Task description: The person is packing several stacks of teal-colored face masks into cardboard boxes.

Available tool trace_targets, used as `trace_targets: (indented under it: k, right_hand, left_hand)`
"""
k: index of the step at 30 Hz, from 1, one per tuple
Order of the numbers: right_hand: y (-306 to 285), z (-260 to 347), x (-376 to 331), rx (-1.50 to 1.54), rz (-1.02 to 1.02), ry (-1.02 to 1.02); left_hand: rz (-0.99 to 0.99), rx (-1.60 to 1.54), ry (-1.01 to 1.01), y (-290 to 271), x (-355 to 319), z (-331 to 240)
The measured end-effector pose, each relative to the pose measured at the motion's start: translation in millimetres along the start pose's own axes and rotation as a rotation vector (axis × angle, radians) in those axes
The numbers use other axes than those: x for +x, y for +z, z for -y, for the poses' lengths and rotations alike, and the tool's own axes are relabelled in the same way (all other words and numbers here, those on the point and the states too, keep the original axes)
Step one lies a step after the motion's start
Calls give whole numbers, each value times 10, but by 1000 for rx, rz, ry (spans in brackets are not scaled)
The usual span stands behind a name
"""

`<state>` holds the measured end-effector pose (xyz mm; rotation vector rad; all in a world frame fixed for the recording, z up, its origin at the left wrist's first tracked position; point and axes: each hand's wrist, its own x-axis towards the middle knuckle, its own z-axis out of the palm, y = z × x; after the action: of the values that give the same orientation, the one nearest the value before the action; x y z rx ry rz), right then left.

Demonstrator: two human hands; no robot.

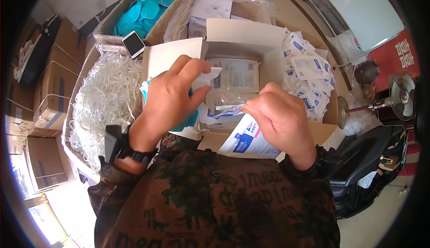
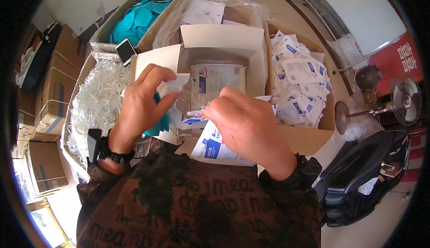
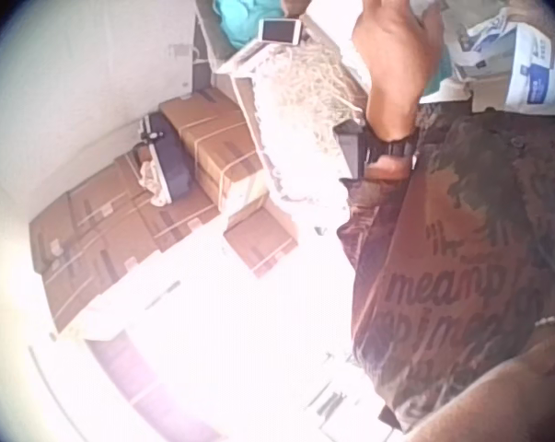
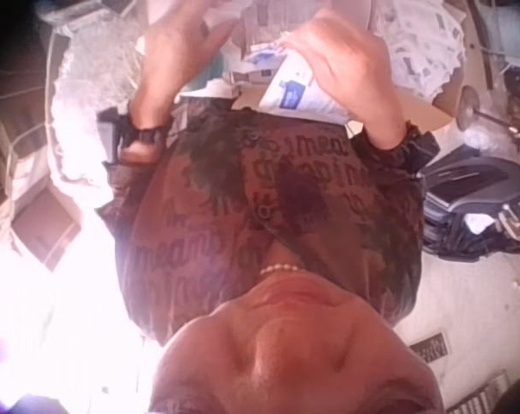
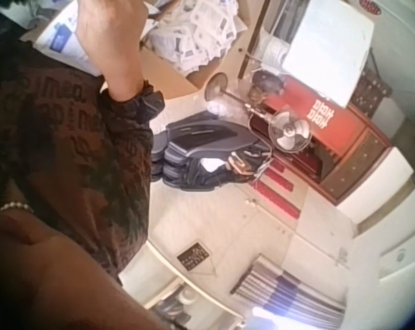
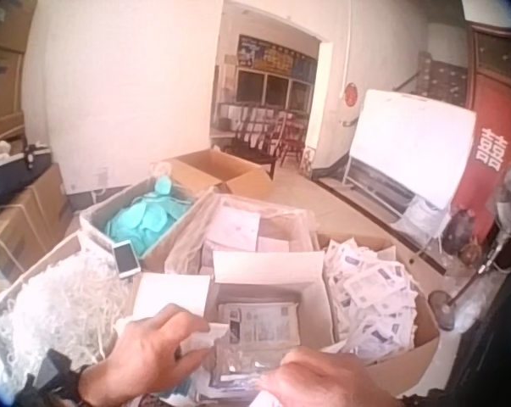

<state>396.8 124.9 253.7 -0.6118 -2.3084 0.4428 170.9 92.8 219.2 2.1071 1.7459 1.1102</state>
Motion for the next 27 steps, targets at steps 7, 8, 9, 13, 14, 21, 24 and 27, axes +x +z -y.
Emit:
trace_targets:
  k: [7, 8, 9, 13, 14, 21, 24, 27]
  right_hand:
    - [118, -39, 59, 43, 2, -45]
    - [125, -9, 52, -13, 49, -43]
    - [134, 0, 53, -68, 93, -40]
    - [180, -41, 11, -35, 104, -44]
    - [174, -32, -3, -10, 119, -16]
    - [-120, -493, 156, 88, -65, 363]
    - [-46, -801, 324, -196, -57, 323]
    - [133, -901, 512, -248, 97, 259]
  left_hand:
    - [344, -307, 97, -107, -105, -146]
    - [344, -309, 97, -55, -121, -134]
    - [373, -383, 78, -5, -127, -132]
    - [361, -428, 24, 88, -153, -90]
    - [301, -421, 23, 130, -168, -61]
    - [-110, -806, -235, -214, -262, 396]
    - [-287, -990, -39, -607, -327, 788]
    - [-415, -982, -41, -828, -405, 923]
